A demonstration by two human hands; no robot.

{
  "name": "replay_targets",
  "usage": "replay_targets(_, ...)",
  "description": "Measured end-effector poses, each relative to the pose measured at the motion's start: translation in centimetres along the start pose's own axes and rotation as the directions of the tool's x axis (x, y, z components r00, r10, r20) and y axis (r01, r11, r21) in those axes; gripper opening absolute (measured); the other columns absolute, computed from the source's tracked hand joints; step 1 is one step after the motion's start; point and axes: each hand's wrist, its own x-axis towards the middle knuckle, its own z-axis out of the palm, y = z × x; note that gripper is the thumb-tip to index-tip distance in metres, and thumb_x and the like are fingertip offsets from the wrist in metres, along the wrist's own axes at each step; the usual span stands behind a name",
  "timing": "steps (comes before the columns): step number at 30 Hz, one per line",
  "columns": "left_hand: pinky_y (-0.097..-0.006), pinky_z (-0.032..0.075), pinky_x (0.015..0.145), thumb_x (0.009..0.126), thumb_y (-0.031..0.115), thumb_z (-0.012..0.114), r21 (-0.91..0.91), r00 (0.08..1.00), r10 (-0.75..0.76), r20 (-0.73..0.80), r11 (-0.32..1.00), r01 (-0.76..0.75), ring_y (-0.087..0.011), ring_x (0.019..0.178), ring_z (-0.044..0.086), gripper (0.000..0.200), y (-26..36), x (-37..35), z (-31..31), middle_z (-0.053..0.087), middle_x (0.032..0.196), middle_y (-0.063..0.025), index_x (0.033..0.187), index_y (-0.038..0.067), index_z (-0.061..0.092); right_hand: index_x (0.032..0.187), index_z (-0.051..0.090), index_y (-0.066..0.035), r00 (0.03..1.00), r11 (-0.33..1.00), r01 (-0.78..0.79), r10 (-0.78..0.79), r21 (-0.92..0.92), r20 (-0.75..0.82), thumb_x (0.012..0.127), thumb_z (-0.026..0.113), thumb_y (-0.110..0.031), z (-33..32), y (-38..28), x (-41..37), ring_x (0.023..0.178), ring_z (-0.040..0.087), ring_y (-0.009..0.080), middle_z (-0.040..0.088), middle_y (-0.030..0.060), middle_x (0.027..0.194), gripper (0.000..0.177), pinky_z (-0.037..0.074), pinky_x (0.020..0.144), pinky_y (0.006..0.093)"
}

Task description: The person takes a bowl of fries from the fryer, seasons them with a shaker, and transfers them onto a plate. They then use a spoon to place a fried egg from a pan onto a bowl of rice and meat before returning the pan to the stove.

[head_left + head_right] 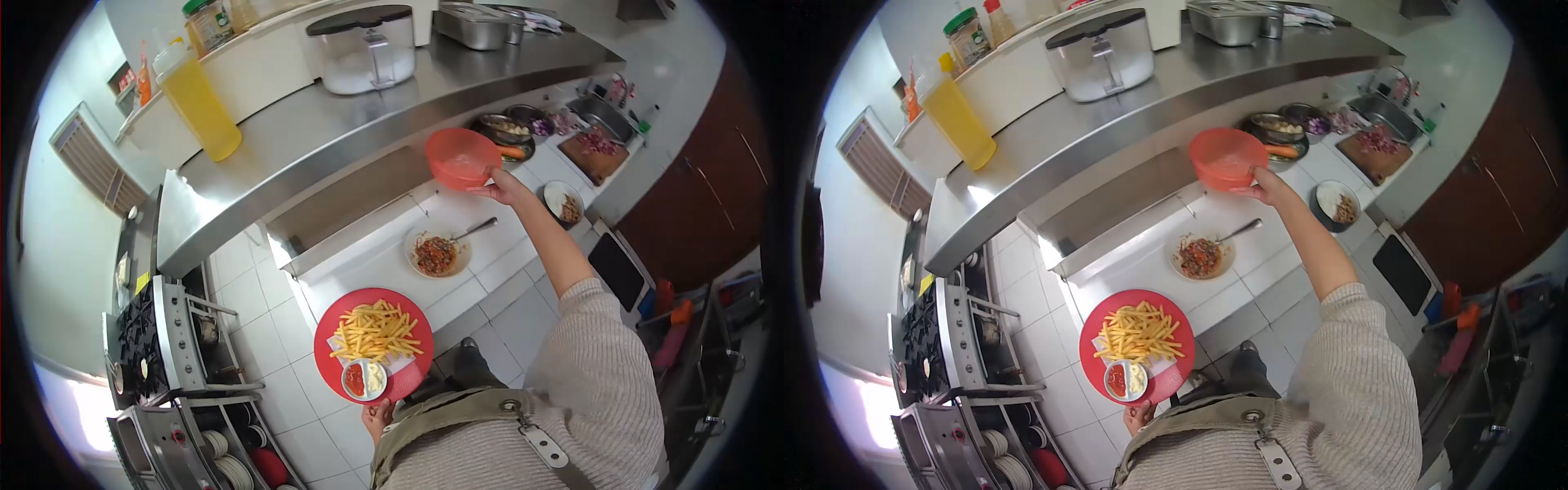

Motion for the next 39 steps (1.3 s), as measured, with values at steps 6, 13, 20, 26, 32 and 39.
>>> replay_targets(6, -0.0199, 0.045, 0.050, 0.075, -0.002, 0.067, -0.020, 0.994, 0.000, -0.108, 1.000, -0.002, -0.0014, 0.048, 0.040, 0.021, -1.0, -0.7, 3.7, 0.047, 0.058, 0.0047, 0.091, 0.000, 0.054, 0.128, 0.033, -0.003, 0.996, 0.998, 0.055, -0.054, 0.007, -0.064, 0.088, 0.034, -0.009, 0.8, 0.2, 6.2, 0.099, 0.058, 0.0385, 0.045, 0.0187, 0.124, 0.041, 0.058, 0.076, 0.0410)
replay_targets(13, -0.0210, 0.048, 0.059, 0.076, -0.003, 0.067, -0.019, 0.998, 0.010, -0.068, 1.000, -0.011, -0.0063, 0.059, 0.051, 0.026, -3.3, 1.2, 4.0, 0.053, 0.068, 0.0007, 0.098, -0.001, 0.053, 0.124, 0.040, -0.006, 0.935, 0.984, 0.042, -0.099, -0.171, -0.341, 0.085, 0.041, -0.005, -1.8, 2.1, 14.2, 0.087, 0.062, 0.0365, 0.054, 0.0183, 0.112, 0.038, 0.060, 0.056, 0.0459)
replay_targets(20, -0.0381, 0.052, 0.085, 0.078, -0.006, 0.061, -0.136, 1.000, 0.005, 0.003, 0.991, -0.004, -0.0190, 0.094, 0.059, 0.041, -3.3, 2.5, 6.8, 0.059, 0.103, -0.0086, 0.116, 0.000, 0.044, 0.126, 0.038, -0.009, 0.966, 0.970, -0.105, 0.047, -0.219, -0.255, 0.086, 0.044, -0.009, -4.2, 2.4, 16.7, 0.092, 0.060, 0.0381, 0.051, 0.0190, 0.116, 0.041, 0.059, 0.056, 0.0490)
replay_targets(26, -0.0348, 0.051, 0.083, 0.081, 0.003, 0.061, 0.243, 0.987, -0.046, 0.155, 0.970, 0.007, -0.0204, 0.099, 0.058, 0.038, -0.8, 2.6, 7.2, 0.059, 0.110, -0.0116, 0.117, -0.001, 0.047, 0.132, 0.030, -0.011, 0.955, 0.969, -0.152, 0.094, -0.195, -0.280, 0.087, 0.047, -0.019, -4.1, 2.0, 14.8, 0.106, 0.052, 0.0411, 0.039, 0.0167, 0.131, 0.048, 0.057, 0.059, 0.0519)
replay_targets(32, -0.0300, 0.054, 0.068, 0.066, -0.005, 0.070, 0.784, 1.000, -0.028, -0.011, 0.621, 0.026, -0.0206, 0.083, 0.064, 0.055, 2.6, 1.5, 2.3, 0.064, 0.099, -0.0158, 0.116, -0.003, 0.048, 0.109, 0.056, -0.001, 0.999, -0.061, -0.008, -0.045, -0.998, -0.006, 0.088, 0.049, -0.030, -0.6, -5.4, 6.0, 0.080, 0.065, 0.0301, 0.059, 0.0208, 0.105, 0.037, 0.057, 0.062, 0.0355)
replay_targets(39, -0.0278, 0.051, 0.049, 0.061, -0.004, 0.073, 0.721, 0.740, 0.312, -0.596, 0.614, 0.321, -0.0204, 0.060, 0.064, 0.056, 5.2, 0.2, -2.9, 0.065, 0.080, -0.0145, 0.113, -0.002, 0.052, 0.094, 0.059, 0.003, 0.778, 0.198, 0.552, 0.229, -0.810, 0.586, 0.091, 0.049, -0.031, 12.9, -15.7, -15.7, 0.059, 0.063, 0.0147, 0.064, 0.0106, 0.078, 0.035, 0.049, 0.053, 0.0254)
